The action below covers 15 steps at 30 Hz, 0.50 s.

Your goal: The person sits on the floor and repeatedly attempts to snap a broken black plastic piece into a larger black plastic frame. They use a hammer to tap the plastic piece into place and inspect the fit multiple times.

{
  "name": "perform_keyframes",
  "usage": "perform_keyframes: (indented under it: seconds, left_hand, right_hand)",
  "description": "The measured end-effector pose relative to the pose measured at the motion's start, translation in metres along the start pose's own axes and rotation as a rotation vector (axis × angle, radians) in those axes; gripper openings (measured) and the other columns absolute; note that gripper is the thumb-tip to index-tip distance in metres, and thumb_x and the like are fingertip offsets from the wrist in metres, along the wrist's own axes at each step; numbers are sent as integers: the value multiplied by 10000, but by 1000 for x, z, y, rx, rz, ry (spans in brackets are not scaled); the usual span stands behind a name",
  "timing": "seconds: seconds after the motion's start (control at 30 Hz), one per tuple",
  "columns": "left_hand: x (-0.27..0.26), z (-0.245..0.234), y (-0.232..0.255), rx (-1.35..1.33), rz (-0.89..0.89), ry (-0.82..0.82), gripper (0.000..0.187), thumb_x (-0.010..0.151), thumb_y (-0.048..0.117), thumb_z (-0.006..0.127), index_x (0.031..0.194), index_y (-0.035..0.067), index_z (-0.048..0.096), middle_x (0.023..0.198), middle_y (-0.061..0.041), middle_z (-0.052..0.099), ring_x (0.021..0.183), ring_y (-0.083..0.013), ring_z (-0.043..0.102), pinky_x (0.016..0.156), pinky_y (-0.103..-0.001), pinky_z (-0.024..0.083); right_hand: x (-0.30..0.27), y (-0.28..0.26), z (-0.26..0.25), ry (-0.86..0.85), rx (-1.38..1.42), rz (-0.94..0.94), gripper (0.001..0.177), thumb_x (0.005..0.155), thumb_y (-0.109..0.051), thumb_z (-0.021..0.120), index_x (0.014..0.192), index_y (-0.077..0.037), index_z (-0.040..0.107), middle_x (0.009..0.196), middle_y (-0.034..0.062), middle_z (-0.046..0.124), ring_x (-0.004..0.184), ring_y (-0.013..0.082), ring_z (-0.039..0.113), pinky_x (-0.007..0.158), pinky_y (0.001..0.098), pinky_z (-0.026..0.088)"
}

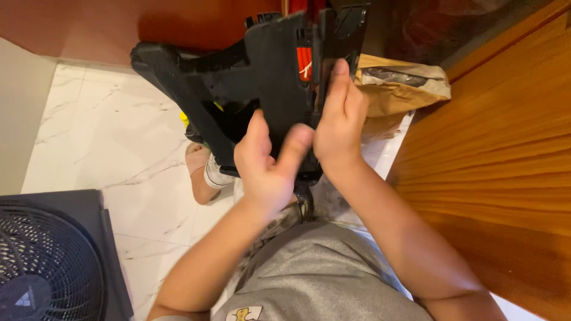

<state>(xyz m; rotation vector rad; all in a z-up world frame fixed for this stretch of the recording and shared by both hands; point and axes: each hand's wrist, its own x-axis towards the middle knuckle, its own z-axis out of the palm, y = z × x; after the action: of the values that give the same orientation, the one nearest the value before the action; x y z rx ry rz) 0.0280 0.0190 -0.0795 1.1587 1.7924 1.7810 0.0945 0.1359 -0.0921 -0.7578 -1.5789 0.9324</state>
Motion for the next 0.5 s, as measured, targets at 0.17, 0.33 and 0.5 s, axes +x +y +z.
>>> perform_keyframes:
  seconds: [0.17, 0.33, 0.5]
  left_hand:
    - [7, -21, 12, 351, 29, -130, 953, 634, 367, 1008, 1254, -66, 428, 902, -128, 675, 746, -196, 647, 707, -303, 548]
    - [7, -18, 2, -17, 68, -107, 783, 749, 122, 934, 1340, -47, 450, 1200, -140, 711, 1045, -178, 726, 921, -315, 603]
    - [1, -5, -6, -139, 78, -7, 721, 736, -24, 853, 1346, -63, 471, 1201, -136, 692, 1054, -164, 684, 943, -314, 586]
  right_hand:
    - [2, 6, 9, -14, -139, 56, 500, 1155, -285, 392, 797, 37, 526, 601, 113, 412, 570, 189, 345, 540, 400, 291]
    - [18, 7, 4, -255, -136, -38, 514, 1160, -290, 370, 788, 28, 527, 579, 122, 427, 519, 190, 376, 524, 405, 328]
    - [11, 6, 10, -173, -125, 13, 537, 1152, -286, 388, 741, 35, 518, 563, 115, 455, 520, 204, 387, 525, 401, 328]
